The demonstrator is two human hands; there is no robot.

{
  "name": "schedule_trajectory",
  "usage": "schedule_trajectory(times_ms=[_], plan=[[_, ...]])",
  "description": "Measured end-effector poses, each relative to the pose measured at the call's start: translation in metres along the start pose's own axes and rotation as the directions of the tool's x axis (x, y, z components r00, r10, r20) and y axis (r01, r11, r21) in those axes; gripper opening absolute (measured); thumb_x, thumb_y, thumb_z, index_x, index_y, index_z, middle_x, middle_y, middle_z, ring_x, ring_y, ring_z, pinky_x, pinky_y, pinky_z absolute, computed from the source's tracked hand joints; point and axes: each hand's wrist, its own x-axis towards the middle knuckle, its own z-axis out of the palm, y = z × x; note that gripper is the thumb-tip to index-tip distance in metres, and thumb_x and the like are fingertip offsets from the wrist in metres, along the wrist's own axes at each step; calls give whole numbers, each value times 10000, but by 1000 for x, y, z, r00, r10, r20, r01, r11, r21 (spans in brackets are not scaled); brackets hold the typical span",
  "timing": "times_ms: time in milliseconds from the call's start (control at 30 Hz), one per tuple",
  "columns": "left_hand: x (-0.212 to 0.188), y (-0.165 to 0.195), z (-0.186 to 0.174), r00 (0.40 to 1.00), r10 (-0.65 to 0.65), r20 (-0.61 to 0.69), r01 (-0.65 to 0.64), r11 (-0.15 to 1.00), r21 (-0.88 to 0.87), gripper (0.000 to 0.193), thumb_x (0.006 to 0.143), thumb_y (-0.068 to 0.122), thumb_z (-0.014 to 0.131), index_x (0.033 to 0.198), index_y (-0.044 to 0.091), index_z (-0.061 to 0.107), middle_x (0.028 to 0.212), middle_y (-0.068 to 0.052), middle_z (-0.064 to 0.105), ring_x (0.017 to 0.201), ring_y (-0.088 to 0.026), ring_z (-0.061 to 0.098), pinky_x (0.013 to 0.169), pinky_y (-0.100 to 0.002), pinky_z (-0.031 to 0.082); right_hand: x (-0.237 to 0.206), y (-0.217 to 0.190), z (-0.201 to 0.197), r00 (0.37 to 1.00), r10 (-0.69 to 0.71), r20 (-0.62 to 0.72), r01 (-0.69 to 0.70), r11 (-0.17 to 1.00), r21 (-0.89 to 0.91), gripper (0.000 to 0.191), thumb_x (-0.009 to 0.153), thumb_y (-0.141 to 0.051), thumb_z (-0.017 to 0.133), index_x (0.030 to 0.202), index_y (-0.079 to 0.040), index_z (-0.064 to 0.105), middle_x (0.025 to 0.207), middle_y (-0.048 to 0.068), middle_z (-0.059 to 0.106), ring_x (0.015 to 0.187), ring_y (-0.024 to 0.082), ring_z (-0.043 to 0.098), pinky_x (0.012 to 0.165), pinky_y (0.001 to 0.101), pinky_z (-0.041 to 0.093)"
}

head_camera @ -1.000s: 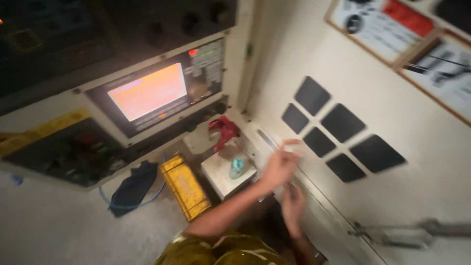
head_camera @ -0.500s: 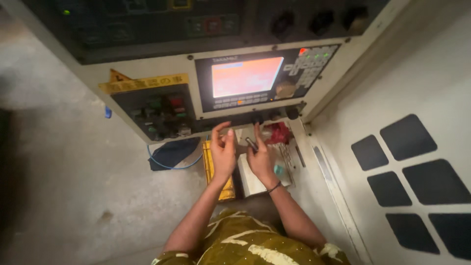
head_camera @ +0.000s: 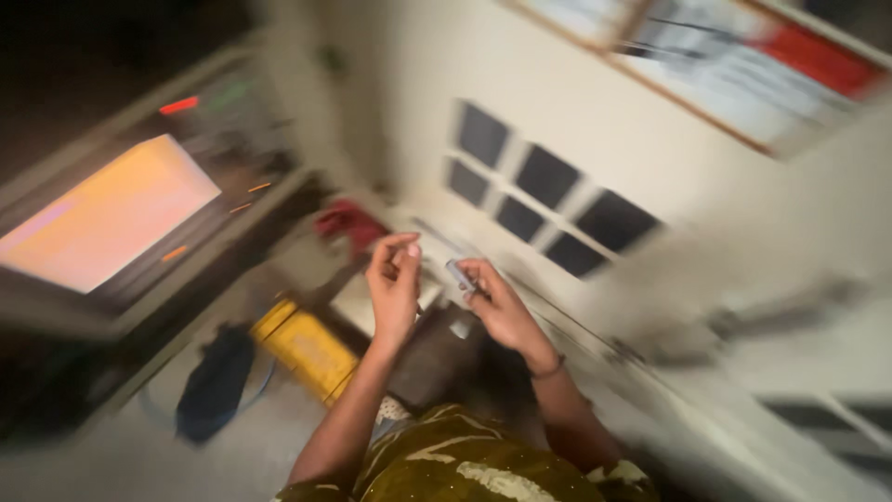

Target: The person opens a machine door, removes a metal rod, and inspects it by hand. They then pick up several other metal rods from a nearby crate, compare them, and place them back. The person repeats this process of removing, inspecting, and returning metal rods.

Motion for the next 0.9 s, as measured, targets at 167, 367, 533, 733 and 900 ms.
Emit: schedule_trajectory(times_ms=[167,367,533,733,900], plan=[[-39,12,94,900,60,432,-79,997,26,172,1033,62,674,1199,18,687,912,39,544,734,3,464,584,-183,367,-107,-50,-48,935,-168,-311,148,985,-88,394,954,110,652,1329,-11,648,1093,60,505,954,129,533,827,274,479],[-95,44,179,667,-75,741,-12,994,112,264,910,26,711,1173,39,695,890,33,560,613,-11,395,516,-189,317,-203,-77,-84,655,-121,-746,171,985,-10,485,850,159,732,1312,43,640,1123,119,701,1022,159,684,889,279,566],[-149,40,231,459,28,888,-109,994,25,165,910,42,760,1070,24,728,885,-9,623,636,-38,388,544,-222,317,-277,-89,-91,480,-354,-803,170,935,-311,474,851,172,733,1296,39,640,1169,108,643,1103,184,688,977,301,576],[-220,31,264,360,4,933,122,991,-51,100,1028,81,629,1080,15,682,944,-8,658,843,-52,580,732,-214,456,-351,-102,-89,434,-346,-832,129,938,-322,496,851,181,726,1315,32,633,1209,109,636,1117,179,667,973,292,569],[-258,29,280,270,5,963,245,967,-74,158,1078,138,545,1097,7,631,997,-1,642,904,-65,575,776,-226,468,-397,-103,-88,395,-316,-863,189,947,-261,446,877,187,697,1299,56,637,1278,135,621,1207,221,658,1011,344,583]])
